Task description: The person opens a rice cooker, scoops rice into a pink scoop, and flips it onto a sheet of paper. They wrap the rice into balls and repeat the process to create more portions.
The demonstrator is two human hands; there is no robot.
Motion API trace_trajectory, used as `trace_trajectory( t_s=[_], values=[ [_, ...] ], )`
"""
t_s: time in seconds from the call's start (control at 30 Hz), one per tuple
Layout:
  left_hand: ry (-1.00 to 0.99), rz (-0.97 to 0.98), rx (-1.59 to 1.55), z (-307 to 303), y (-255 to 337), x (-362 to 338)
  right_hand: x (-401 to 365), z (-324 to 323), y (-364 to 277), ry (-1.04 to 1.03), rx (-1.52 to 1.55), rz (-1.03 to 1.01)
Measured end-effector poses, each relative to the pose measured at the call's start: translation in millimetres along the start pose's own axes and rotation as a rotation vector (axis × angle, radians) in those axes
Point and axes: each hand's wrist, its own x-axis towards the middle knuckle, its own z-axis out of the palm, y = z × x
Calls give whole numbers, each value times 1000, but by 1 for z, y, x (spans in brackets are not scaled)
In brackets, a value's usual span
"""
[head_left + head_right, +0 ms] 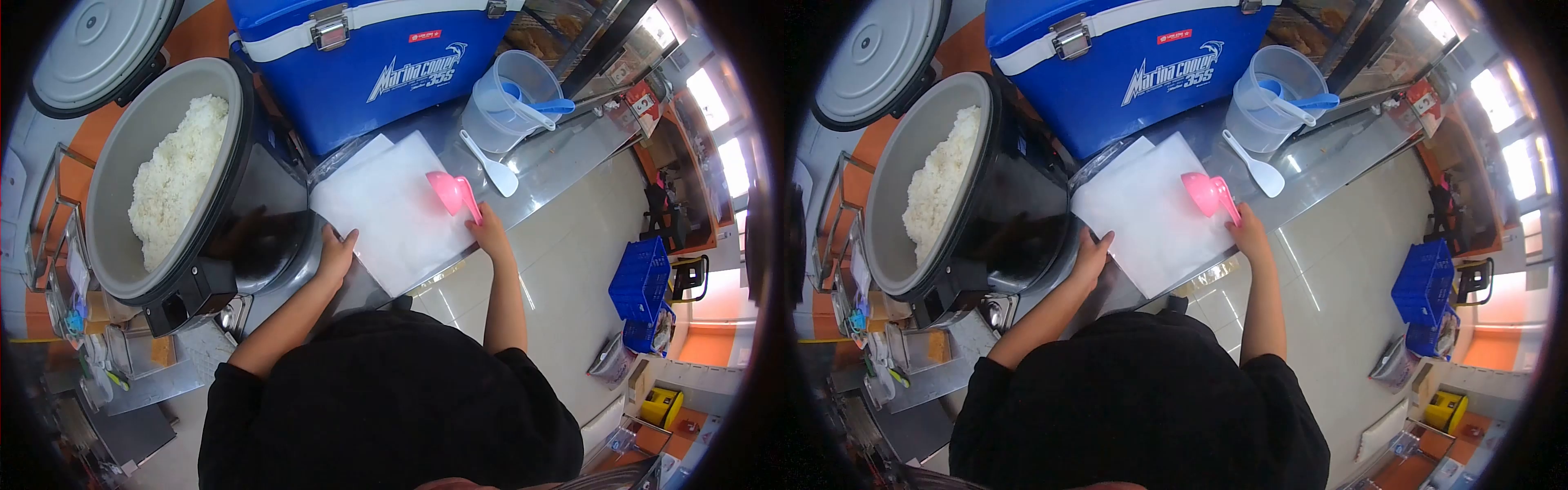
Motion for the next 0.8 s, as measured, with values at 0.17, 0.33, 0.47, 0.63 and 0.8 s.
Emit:
trace_trajectory(
  t_s=[0.17,0.33,0.47,0.63,0.8],
  values=[
    [-155,236,398,14,-2,11,-20,-27,29,-17,64,14],
    [-349,34,6,8,10,10,-19,-36,32,-37,108,52],
    [-153,15,-246,23,0,13,-24,-26,23,-130,74,122],
    [6,48,-379,46,6,25,-28,-25,11,-213,246,285],
    [32,218,159,48,11,30,-20,-30,12,-90,87,11]
  ],
)
